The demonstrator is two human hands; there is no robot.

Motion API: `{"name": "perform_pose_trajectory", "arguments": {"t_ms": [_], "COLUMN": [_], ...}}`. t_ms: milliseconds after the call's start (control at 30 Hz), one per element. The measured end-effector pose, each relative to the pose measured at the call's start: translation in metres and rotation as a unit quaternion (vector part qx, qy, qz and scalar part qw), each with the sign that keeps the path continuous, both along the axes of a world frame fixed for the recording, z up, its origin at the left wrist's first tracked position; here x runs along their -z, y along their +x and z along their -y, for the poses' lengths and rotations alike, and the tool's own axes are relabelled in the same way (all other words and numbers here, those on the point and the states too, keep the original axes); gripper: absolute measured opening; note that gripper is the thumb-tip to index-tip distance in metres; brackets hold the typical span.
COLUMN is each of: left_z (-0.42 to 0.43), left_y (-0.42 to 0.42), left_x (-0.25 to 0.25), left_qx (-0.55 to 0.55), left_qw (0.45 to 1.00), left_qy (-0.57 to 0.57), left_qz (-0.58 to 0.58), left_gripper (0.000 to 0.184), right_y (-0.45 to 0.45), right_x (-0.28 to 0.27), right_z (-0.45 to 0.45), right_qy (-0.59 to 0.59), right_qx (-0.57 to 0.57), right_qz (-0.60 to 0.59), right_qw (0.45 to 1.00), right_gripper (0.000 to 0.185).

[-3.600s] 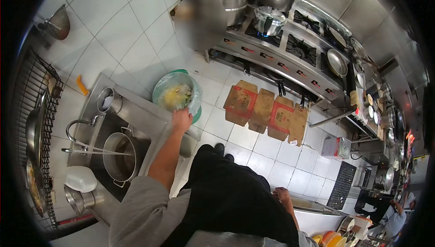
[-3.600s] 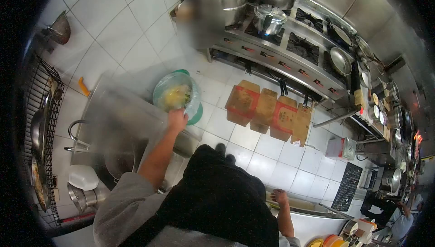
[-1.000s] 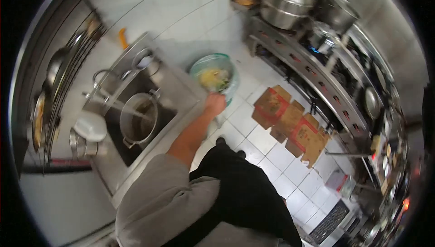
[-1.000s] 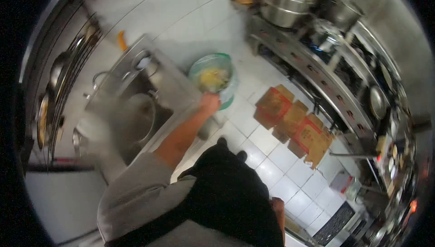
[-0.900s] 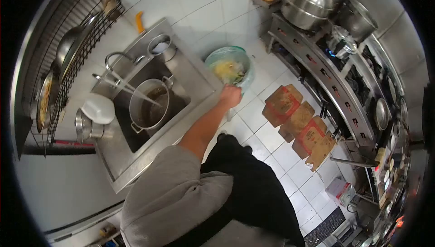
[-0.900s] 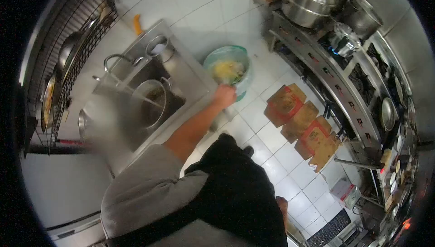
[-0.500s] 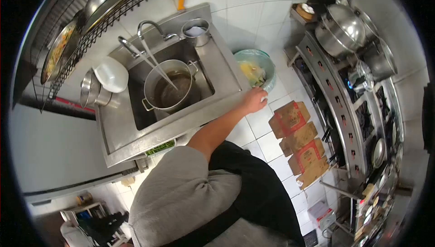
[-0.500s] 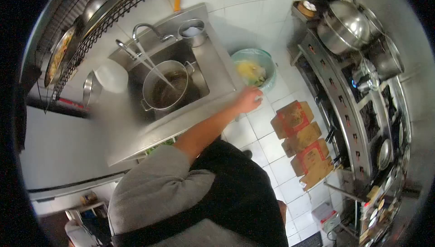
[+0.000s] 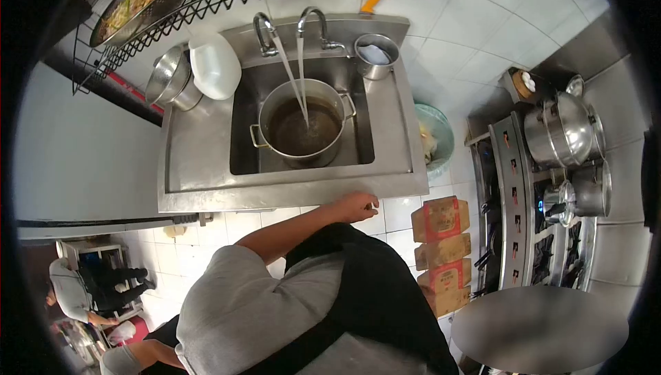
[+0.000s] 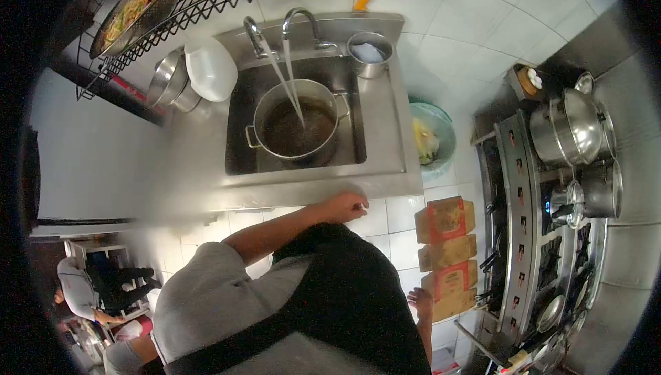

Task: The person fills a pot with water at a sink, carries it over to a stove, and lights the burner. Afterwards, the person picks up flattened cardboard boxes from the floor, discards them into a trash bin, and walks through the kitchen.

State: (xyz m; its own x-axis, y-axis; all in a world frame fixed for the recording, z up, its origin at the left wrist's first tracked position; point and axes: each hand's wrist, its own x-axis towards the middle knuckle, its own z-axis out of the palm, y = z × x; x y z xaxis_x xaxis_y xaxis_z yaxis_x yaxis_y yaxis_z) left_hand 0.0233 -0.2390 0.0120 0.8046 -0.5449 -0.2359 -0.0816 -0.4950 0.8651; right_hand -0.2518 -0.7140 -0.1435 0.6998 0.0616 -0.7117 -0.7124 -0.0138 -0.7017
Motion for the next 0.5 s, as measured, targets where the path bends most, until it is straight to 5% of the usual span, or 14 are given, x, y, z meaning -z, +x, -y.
{"name": "perform_pose_trajectory", "arguments": {"t_ms": [100, 200, 300, 367, 500], "left_z": [0.002, 0.011, 0.035, 0.047, 0.053], "left_y": [0.012, 0.021, 0.018, 0.017, 0.017], "left_x": [-0.003, -0.042, -0.021, -0.015, 0.009], "left_qx": [0.049, 0.106, 0.153, 0.211, 0.307], "left_qw": [0.999, 0.994, 0.985, 0.974, 0.951], "left_qy": [0.003, -0.022, -0.07, -0.075, -0.013], "left_qz": [0.011, -0.015, -0.024, -0.032, -0.035], "left_gripper": [0.03, 0.032, 0.035, 0.038, 0.043], "right_y": [0.052, 0.075, 0.073, 0.06, 0.022], "right_x": [-0.058, -0.057, -0.052, -0.052, -0.05], "right_z": [-0.056, -0.068, -0.078, -0.084, -0.098], "right_qy": [-0.14, -0.121, -0.038, -0.093, -0.077], "right_qx": [-0.014, -0.044, 0.001, -0.099, 0.025], "right_qz": [0.031, 0.033, 0.024, 0.152, 0.044], "right_qw": [0.99, 0.991, 0.999, 0.979, 0.996], "right_gripper": [0.033, 0.034, 0.033, 0.032, 0.029]}}
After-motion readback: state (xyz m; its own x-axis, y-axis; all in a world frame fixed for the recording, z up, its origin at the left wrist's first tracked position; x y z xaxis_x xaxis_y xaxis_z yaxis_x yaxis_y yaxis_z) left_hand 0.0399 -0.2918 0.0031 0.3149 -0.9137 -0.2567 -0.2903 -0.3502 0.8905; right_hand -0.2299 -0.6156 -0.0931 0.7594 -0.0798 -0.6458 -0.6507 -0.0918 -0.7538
